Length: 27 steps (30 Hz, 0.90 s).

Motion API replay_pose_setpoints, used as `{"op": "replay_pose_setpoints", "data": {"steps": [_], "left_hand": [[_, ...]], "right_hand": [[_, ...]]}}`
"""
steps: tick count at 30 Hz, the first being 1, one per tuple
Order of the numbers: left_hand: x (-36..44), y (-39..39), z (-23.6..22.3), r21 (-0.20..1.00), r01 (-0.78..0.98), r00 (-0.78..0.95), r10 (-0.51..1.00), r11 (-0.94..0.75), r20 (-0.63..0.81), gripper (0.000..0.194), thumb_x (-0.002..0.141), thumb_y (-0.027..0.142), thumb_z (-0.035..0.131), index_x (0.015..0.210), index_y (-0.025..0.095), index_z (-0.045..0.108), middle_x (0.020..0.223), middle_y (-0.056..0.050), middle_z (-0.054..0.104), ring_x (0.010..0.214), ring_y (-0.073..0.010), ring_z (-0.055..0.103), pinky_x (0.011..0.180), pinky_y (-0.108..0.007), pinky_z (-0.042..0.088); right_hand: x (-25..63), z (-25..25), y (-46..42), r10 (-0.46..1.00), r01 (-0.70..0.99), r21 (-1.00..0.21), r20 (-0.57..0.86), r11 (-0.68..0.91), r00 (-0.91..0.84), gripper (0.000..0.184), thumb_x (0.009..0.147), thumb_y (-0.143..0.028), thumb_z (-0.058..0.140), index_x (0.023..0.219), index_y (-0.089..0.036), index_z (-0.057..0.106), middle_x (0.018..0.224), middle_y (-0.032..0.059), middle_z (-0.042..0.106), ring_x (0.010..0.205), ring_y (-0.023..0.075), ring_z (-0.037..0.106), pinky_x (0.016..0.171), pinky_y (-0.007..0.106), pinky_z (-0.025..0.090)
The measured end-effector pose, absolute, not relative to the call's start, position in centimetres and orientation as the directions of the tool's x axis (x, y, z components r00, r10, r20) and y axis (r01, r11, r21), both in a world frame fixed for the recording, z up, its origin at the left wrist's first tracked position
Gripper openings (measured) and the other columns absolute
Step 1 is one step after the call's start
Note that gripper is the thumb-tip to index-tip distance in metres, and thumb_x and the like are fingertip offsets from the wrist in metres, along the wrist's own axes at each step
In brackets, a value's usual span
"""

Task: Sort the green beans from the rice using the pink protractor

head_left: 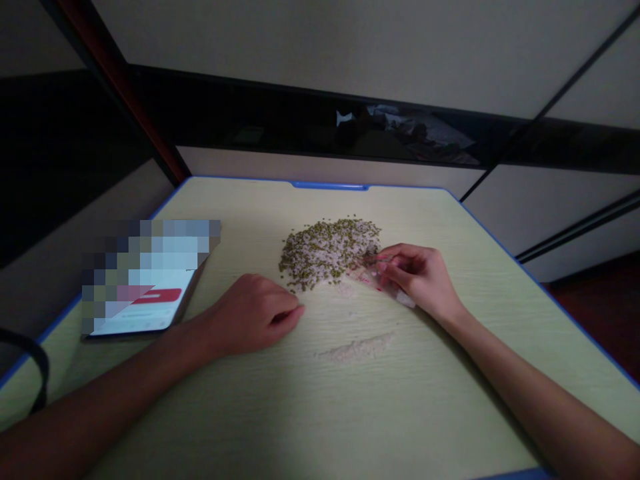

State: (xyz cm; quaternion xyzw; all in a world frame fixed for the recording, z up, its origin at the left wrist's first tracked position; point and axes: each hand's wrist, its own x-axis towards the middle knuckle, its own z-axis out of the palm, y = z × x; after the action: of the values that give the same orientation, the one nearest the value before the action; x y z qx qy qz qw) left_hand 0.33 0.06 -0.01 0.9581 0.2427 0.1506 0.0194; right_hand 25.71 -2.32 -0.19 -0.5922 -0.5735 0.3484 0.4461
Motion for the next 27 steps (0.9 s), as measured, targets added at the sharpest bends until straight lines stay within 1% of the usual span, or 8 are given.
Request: {"op": "replay_pose_setpoints", "data": {"steps": [4, 13, 20, 23, 27], "left_hand": [[0.36, 0.04, 0.03, 0.119, 0.464, 0.833, 0.478, -0.878, 0.277, 0.036, 0.081, 0.019, 0.045, 0.046, 0.016, 0.045, 0.041, 0.004, 0.045, 0.041, -0.0068, 0.038, 0.046, -0.024, 0.024], [0.43, 0.08, -0.05, 0.112, 0.466, 0.828, 0.477, -0.878, 0.295, 0.035, 0.08, 0.019, 0.045, 0.045, 0.016, 0.045, 0.041, 0.004, 0.045, 0.04, -0.0071, 0.038, 0.045, -0.024, 0.023], [0.39, 0.03, -0.02, 0.099, 0.473, 0.831, 0.481, -0.876, 0.281, 0.036, 0.081, 0.02, 0.046, 0.045, 0.016, 0.045, 0.041, 0.004, 0.046, 0.041, -0.0073, 0.038, 0.046, -0.024, 0.023], [0.37, 0.0, -0.05, 0.091, 0.473, 0.833, 0.479, -0.876, 0.279, 0.036, 0.081, 0.02, 0.046, 0.045, 0.016, 0.044, 0.041, 0.004, 0.046, 0.041, -0.0073, 0.037, 0.046, -0.025, 0.022], [0.35, -0.03, -0.09, 0.103, 0.471, 0.83, 0.479, -0.876, 0.285, 0.036, 0.081, 0.019, 0.046, 0.045, 0.016, 0.044, 0.041, 0.004, 0.045, 0.041, -0.0069, 0.036, 0.046, -0.024, 0.023]], "right_hand": [[25.44, -0.21, -2.28, 0.989, 0.343, -0.939, 0.076, 0.028, 0.125, 0.016, 0.067, -0.026, 0.061, 0.075, -0.012, 0.06, 0.045, -0.0023, 0.053, 0.036, 0.0081, 0.044, 0.036, 0.021, 0.031], [25.13, -0.36, -1.91, 0.989, 0.383, -0.923, 0.097, 0.047, 0.113, 0.018, 0.068, -0.026, 0.06, 0.077, -0.01, 0.062, 0.046, -0.0025, 0.051, 0.037, 0.0076, 0.043, 0.036, 0.021, 0.031], [25.47, -0.23, -1.97, 0.989, 0.415, -0.904, 0.136, 0.104, 0.049, 0.015, 0.068, -0.023, 0.06, 0.075, -0.01, 0.064, 0.048, -0.0014, 0.053, 0.04, 0.0082, 0.046, 0.039, 0.021, 0.033], [25.35, -0.22, -1.99, 0.988, 0.402, -0.911, 0.132, 0.09, 0.078, 0.015, 0.068, -0.024, 0.061, 0.075, -0.011, 0.063, 0.047, -0.0015, 0.054, 0.039, 0.0082, 0.046, 0.039, 0.021, 0.033], [25.1, -0.31, -1.91, 0.988, 0.36, -0.931, 0.107, 0.061, 0.111, 0.016, 0.068, -0.024, 0.061, 0.075, -0.011, 0.061, 0.045, -0.0026, 0.052, 0.036, 0.0074, 0.042, 0.036, 0.021, 0.03]]}}
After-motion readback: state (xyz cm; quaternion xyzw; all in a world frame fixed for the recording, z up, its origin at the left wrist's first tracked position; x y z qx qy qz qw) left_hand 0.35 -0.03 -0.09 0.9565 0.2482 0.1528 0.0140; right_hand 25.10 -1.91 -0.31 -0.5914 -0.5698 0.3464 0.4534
